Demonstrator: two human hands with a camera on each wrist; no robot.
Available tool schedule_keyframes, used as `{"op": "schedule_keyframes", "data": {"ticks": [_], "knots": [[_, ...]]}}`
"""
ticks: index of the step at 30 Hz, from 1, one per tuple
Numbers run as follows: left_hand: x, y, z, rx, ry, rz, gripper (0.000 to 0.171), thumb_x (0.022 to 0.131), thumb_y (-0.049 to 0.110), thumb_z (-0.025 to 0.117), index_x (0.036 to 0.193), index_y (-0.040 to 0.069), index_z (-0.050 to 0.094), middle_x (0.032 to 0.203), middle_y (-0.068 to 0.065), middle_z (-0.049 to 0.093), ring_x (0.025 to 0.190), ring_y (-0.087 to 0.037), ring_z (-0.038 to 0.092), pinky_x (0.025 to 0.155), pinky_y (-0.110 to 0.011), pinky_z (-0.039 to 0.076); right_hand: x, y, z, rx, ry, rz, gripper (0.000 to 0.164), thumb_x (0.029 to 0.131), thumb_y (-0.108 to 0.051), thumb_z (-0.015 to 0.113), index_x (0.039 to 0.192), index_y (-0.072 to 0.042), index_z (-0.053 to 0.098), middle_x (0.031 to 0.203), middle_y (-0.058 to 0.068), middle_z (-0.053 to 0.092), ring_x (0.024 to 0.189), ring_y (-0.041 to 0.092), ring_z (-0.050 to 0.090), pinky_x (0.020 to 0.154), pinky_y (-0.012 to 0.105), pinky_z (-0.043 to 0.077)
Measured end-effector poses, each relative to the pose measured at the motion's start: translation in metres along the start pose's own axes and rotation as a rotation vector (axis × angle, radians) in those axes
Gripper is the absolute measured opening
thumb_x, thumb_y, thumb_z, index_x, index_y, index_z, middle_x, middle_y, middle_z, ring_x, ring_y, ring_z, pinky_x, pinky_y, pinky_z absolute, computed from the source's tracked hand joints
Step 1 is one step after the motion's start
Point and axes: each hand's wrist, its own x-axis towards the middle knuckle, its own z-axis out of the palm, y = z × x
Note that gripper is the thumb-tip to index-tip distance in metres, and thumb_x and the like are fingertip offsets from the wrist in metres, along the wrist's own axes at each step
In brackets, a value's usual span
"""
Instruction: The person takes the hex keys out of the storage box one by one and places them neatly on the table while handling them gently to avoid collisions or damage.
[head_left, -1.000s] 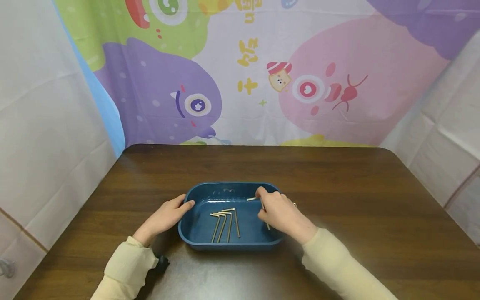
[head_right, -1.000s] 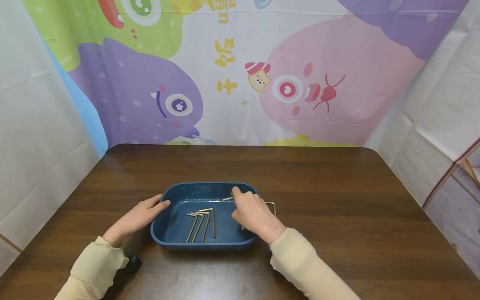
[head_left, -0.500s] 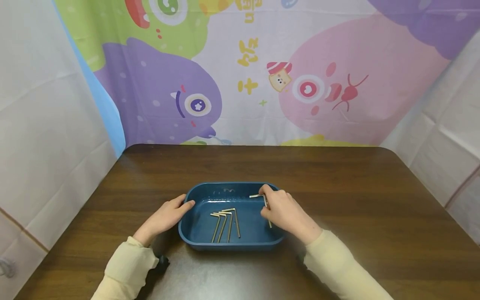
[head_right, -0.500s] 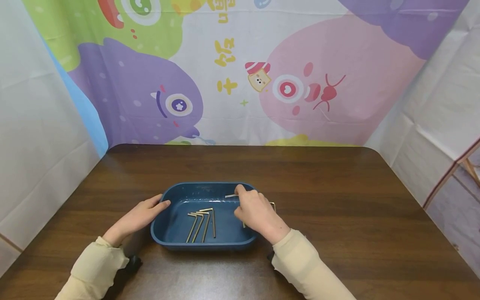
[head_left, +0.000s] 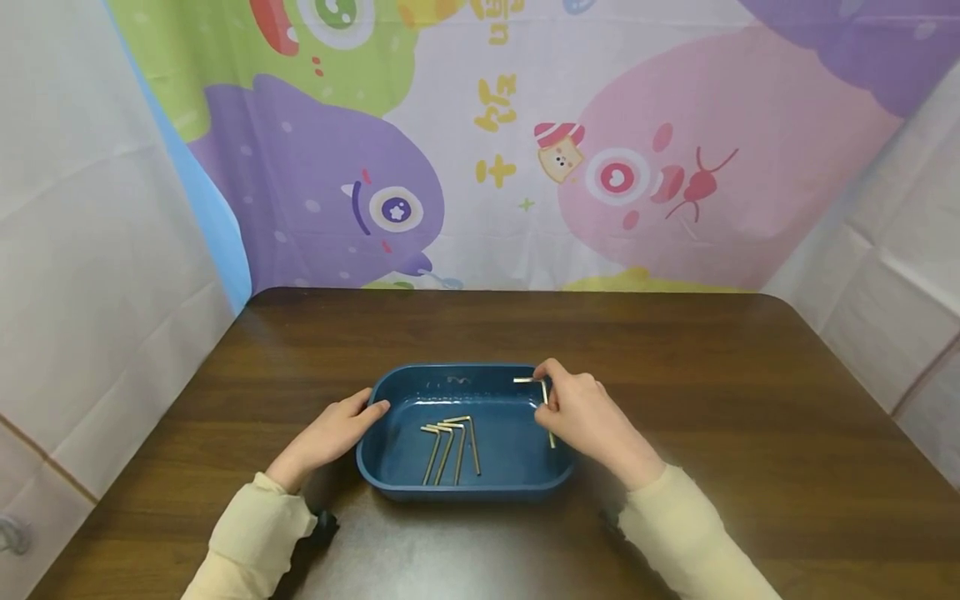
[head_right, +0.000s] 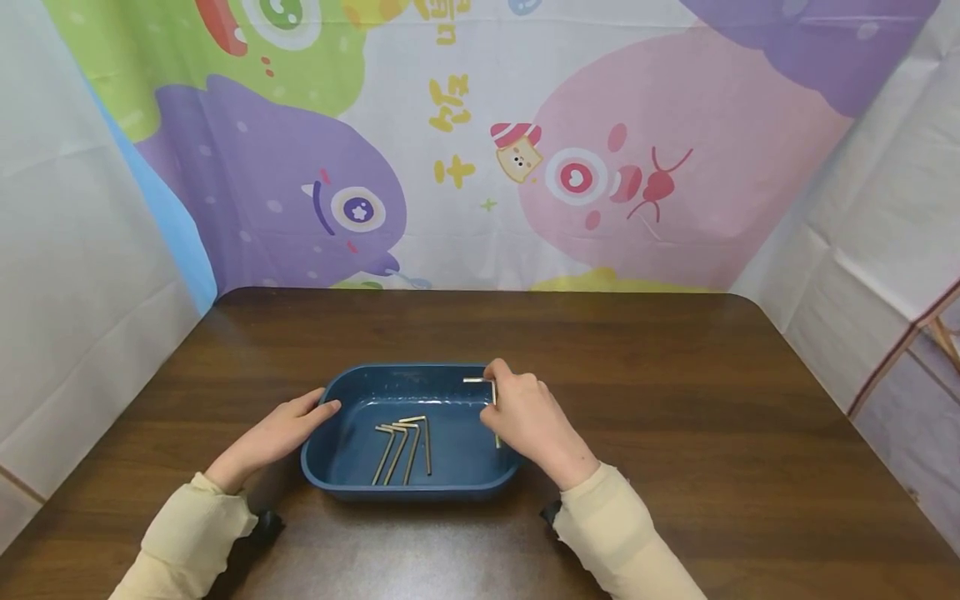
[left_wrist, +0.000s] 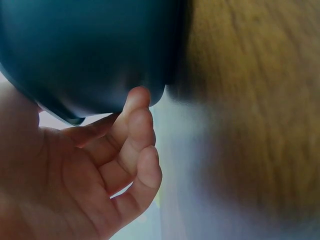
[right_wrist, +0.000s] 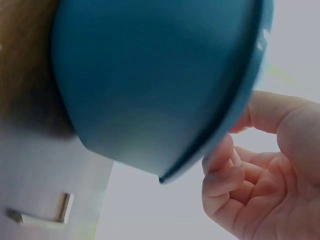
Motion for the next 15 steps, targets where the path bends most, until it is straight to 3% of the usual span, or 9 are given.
{"op": "schedule_keyframes", "data": {"ticks": [15], "knots": [[0.0, 0.001, 0.001, -0.014, -0.016, -0.002, 0.05, 0.096, 0.04, 0.039, 0.128, 0.002, 0.046, 0.116, -0.016, 0.058, 0.1, -0.024, 0.057, 0.089, -0.049, 0.044, -0.003, 0.019, -0.028, -0.033, 0.169, -0.025, 0.033, 0.072, -0.007, 0.06, 0.105, -0.004, 0.054, 0.061, -0.004, 0.049, 0.05, 0.009, 0.043, 0.054, 0.025, 0.038]]}}
